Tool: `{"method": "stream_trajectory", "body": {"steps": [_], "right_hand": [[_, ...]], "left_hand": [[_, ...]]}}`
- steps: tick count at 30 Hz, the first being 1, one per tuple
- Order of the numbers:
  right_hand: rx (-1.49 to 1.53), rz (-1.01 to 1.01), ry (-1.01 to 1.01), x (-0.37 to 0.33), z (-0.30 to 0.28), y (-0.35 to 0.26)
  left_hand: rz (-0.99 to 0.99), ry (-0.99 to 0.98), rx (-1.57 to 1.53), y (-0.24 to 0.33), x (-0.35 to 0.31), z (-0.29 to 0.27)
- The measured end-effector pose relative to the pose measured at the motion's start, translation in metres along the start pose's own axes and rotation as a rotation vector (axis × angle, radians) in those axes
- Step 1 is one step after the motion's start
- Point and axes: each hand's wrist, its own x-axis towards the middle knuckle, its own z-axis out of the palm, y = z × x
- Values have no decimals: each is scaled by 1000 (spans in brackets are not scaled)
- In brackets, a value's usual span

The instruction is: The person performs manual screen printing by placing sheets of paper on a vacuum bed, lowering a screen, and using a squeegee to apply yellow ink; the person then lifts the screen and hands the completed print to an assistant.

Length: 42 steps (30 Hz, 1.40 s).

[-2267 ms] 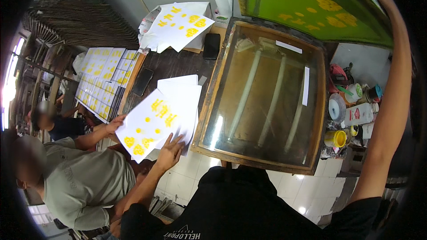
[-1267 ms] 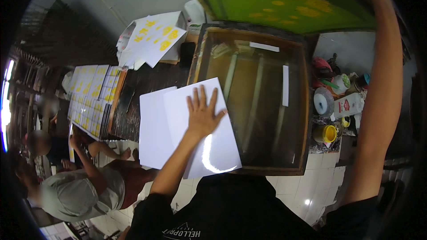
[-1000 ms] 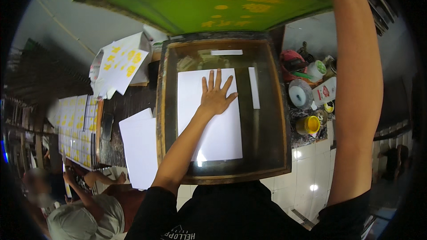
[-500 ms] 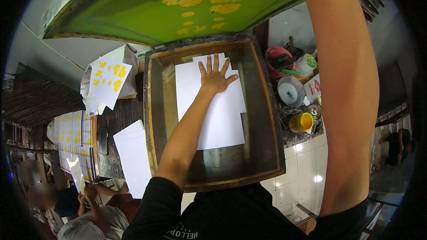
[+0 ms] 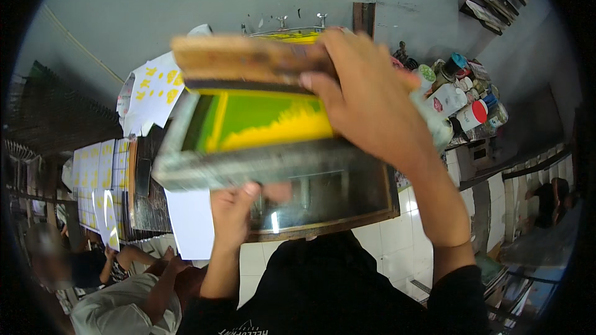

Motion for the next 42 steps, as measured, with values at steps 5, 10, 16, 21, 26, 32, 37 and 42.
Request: {"method": "stream_trajectory", "body": {"steps": [5,10,16,21,26,32,37,42], "right_hand": [[209,277,-561,-86,72,6],[151,197,-790,-130,124,4],[37,53,-603,-147,135,1],[-122,-34,-451,-117,156,26],[-132,-33,-355,-54,193,79],[-200,-51,-290,27,241,149],[-253,-72,-307,76,266,193],[-135,30,-477,108,260,208]], "left_hand": [[-625,115,-380,-71,-70,-11],[-744,252,-607,-112,-82,-19],[-818,292,-681,-117,-81,-22],[-915,278,-651,-123,-85,-26],[-928,307,-631,-128,-92,-30],[-1046,427,-520,-103,-77,-21],[-998,402,-513,-99,-79,-20],[-974,378,-626,-115,-86,-26]]}}
